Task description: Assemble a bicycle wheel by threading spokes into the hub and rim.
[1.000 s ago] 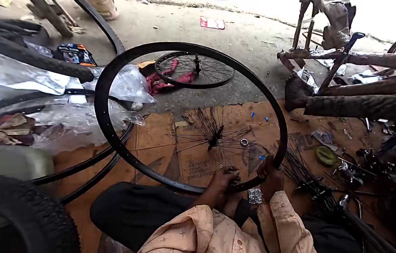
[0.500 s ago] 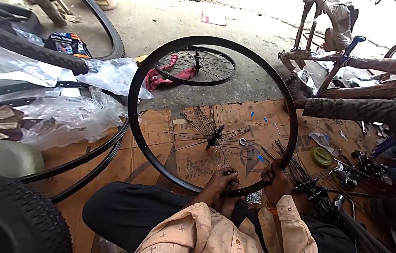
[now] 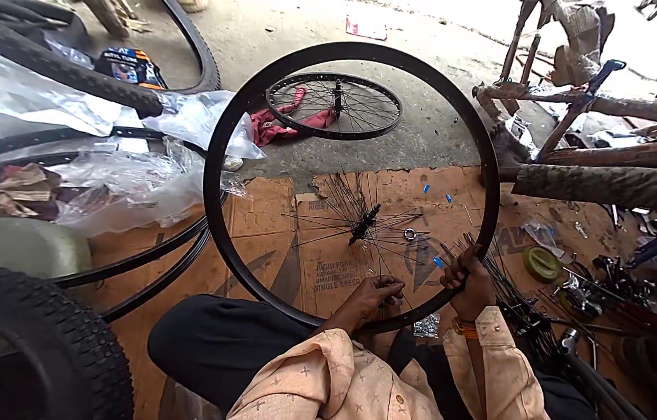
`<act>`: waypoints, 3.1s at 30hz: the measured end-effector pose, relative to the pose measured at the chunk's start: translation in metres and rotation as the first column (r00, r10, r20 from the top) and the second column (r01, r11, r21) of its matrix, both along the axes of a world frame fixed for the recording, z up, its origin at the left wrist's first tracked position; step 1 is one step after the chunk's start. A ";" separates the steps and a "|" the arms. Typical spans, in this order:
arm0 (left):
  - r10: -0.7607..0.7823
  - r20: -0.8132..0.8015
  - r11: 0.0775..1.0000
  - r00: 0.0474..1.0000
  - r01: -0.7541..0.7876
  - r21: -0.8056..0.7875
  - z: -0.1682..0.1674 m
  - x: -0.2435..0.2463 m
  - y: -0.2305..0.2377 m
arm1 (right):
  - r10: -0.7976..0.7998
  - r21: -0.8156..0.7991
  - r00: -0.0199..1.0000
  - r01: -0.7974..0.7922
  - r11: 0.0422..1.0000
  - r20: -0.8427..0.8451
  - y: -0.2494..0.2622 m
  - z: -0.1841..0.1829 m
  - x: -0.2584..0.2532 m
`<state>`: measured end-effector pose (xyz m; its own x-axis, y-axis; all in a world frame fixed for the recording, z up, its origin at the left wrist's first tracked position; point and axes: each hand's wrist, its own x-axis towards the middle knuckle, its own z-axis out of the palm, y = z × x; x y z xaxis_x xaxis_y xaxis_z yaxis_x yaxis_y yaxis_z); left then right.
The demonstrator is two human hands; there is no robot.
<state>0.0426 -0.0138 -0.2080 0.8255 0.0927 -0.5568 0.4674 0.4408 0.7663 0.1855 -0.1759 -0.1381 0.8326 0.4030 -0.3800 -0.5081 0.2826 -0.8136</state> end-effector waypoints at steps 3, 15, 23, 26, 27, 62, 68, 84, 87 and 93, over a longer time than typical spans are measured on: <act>0.000 -0.002 1.000 1.000 0.000 0.006 0.000 0.001 -0.001 | 0.001 -0.056 1.000 -0.002 0.998 -0.012 0.003 -0.001 0.005; -0.042 0.034 0.998 0.999 0.040 0.052 -0.007 0.004 0.001 | -0.014 -0.166 0.997 0.001 0.986 -0.075 0.007 -0.011 0.012; -0.077 0.059 0.995 0.995 0.073 0.064 -0.015 0.006 0.003 | -0.027 -0.161 0.993 0.008 0.987 -0.115 0.007 -0.014 0.017; -0.125 0.078 0.988 0.989 0.117 0.104 -0.021 0.007 0.004 | -0.009 -0.127 0.995 -0.004 0.992 -0.101 0.004 -0.017 0.018; -0.133 0.092 0.985 0.987 0.122 0.119 -0.022 0.008 0.004 | 0.002 -0.116 0.995 -0.013 0.993 -0.096 0.004 -0.016 0.019; -0.329 -0.097 0.829 0.939 0.337 0.446 -0.027 0.007 0.016 | -0.034 -0.193 0.987 0.003 0.981 -0.154 0.010 -0.015 0.028; -0.344 -0.127 0.862 0.930 0.367 0.349 -0.022 0.006 0.012 | -0.070 -0.287 0.966 -0.004 0.958 -0.249 0.014 -0.022 0.049; -0.491 -0.133 0.867 0.861 0.498 0.023 0.032 0.008 0.021 | -0.048 -0.463 0.959 -0.091 0.882 -0.280 0.028 -0.059 0.089; -0.430 -0.190 0.900 0.883 0.435 -0.019 0.042 0.011 0.022 | -0.021 -0.387 0.976 -0.066 0.920 -0.216 0.024 -0.055 0.083; -0.347 -0.216 0.938 0.913 0.334 -0.095 0.052 0.021 0.020 | 0.125 -0.444 0.990 -0.144 0.885 -0.071 -0.010 -0.035 0.062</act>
<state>0.0639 0.0059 -0.1556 0.6536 -0.2076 -0.7278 0.7540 0.2622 0.6023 0.2478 -0.1859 -0.1728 0.7632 0.2901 -0.5773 -0.5492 -0.1793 -0.8162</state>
